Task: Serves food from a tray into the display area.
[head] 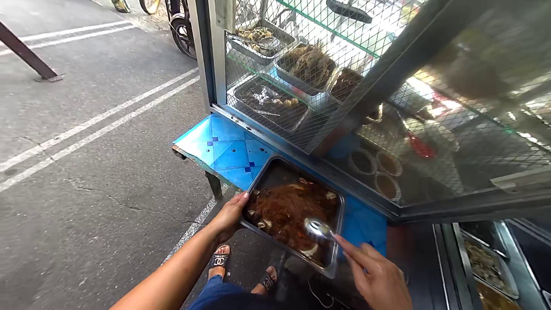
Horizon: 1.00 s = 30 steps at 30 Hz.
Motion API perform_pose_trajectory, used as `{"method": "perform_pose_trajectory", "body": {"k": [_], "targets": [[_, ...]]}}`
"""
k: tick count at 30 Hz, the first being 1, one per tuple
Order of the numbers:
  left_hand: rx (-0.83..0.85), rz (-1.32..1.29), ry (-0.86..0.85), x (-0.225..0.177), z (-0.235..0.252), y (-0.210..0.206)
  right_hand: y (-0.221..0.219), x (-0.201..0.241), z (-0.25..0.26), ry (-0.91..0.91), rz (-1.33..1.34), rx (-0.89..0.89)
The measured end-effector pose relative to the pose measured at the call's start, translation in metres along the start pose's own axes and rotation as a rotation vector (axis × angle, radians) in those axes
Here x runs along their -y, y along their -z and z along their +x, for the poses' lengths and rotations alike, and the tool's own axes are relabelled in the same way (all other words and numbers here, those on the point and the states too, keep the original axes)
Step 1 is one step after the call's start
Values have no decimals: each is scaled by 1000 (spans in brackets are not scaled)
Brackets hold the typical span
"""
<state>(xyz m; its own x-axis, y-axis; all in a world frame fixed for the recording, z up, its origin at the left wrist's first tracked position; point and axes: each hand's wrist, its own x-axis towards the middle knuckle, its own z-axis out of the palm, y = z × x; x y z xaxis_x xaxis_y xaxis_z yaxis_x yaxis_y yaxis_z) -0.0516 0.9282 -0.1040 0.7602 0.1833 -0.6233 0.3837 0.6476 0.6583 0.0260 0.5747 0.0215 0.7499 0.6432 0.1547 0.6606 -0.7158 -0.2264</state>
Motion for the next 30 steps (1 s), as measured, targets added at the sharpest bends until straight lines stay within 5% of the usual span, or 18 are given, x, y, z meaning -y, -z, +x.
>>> {"method": "perform_pose_trajectory", "body": {"k": [3,10,22,27,30], "targets": [[49,-54,56,-3,-1,5,-48,9,38,185,-7,-100],[34,-69,92,-6,1,8,-112,61,104,450,88,214],[19,-46,61,-6,-2,3,-29,-109,78,175,52,33],[33,-25,60,-7,-3,3,-45,-33,105,266,164,-2],[33,-37,67,-7,-1,4,-80,34,124,377,135,160]]}}
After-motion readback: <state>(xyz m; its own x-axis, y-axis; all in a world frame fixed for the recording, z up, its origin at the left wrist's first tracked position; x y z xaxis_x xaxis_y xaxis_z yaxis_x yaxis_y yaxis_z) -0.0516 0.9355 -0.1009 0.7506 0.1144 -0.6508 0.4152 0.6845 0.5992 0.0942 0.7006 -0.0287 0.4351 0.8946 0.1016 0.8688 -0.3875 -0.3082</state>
